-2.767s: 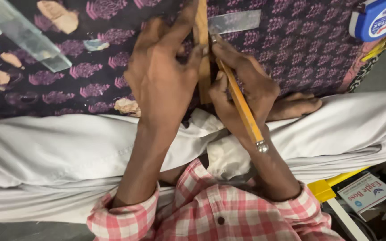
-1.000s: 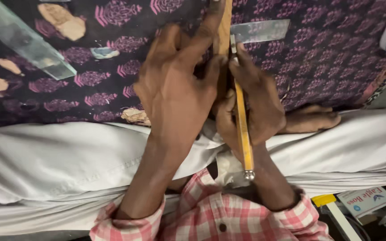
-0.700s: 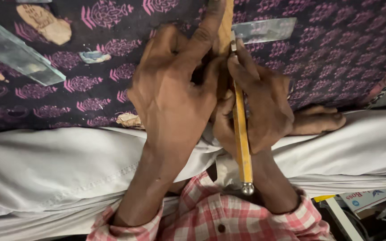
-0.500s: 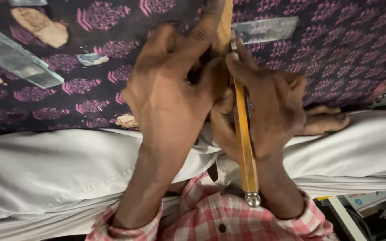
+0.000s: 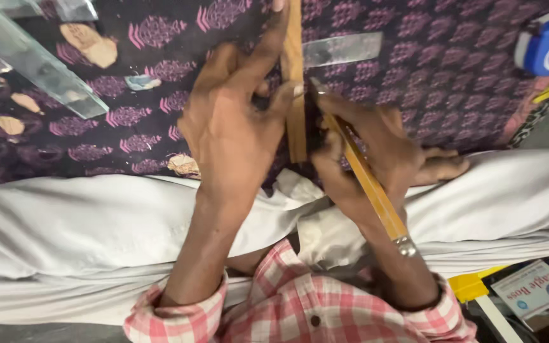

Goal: The person sits cross-legged on the floor and uses a glass cutter and a wooden block to score and snap small rectangular glass pieces. They repeatedly score the glass along the block and then apply pressure to break the pieces into smaller segments.

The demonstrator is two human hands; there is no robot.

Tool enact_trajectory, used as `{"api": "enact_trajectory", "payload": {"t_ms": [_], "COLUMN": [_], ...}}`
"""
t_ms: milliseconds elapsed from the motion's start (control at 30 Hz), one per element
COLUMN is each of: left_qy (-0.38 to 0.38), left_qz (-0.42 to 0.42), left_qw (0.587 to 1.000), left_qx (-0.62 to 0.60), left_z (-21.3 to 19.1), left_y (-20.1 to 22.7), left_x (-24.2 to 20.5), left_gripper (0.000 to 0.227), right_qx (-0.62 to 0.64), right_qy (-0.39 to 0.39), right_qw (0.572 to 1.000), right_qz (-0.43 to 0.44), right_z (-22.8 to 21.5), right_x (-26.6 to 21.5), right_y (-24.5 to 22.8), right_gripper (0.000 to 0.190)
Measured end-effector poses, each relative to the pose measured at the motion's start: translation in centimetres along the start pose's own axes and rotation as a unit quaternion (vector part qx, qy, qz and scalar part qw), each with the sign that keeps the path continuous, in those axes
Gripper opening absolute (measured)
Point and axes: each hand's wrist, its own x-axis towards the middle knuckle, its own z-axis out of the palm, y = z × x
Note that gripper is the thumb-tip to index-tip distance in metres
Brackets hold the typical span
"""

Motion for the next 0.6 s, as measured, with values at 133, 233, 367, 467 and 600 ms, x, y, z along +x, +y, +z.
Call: {"api": "enact_trajectory", "payload": {"t_ms": [133,233,367,467,600], "left_qy": [0.013,0.012,0.01,-0.02,-0.013], "left_qz": [0.044,0.052,0.053,0.06,0.085], "left_qw": [0.998,0.998,0.998,0.998,0.994], "left_qx": [0.043,0.015,-0.024,-0.019,-0.063], "left_z": [0.2,0.6,1.1,0.9,1.4], "left_y": [0.1,0.5,1.4,2.0,2.1], "left_x": [-0.6,-1.1,-1.3,-1.2,-1.7], "left_gripper": [0.073,0.074,0.072,0.073,0.07], "right_qx": [0.013,0.001,-0.062,-0.083,-0.099], "right_qy": [0.042,0.053,0.052,0.065,0.061], "right_qw": [0.999,0.999,0.997,0.994,0.993], "right_qz": [0.017,-0.01,-0.015,-0.022,-0.028], "right_z": [1.1,2.5,3.6,2.9,2.0], "right_x": [-1.9,-3.3,-4.0,-4.0,-4.2], "right_y": [0.3,0.4,0.8,0.8,0.9], "right_gripper": [0.026,0.027,0.016,0.014,0.017]}}
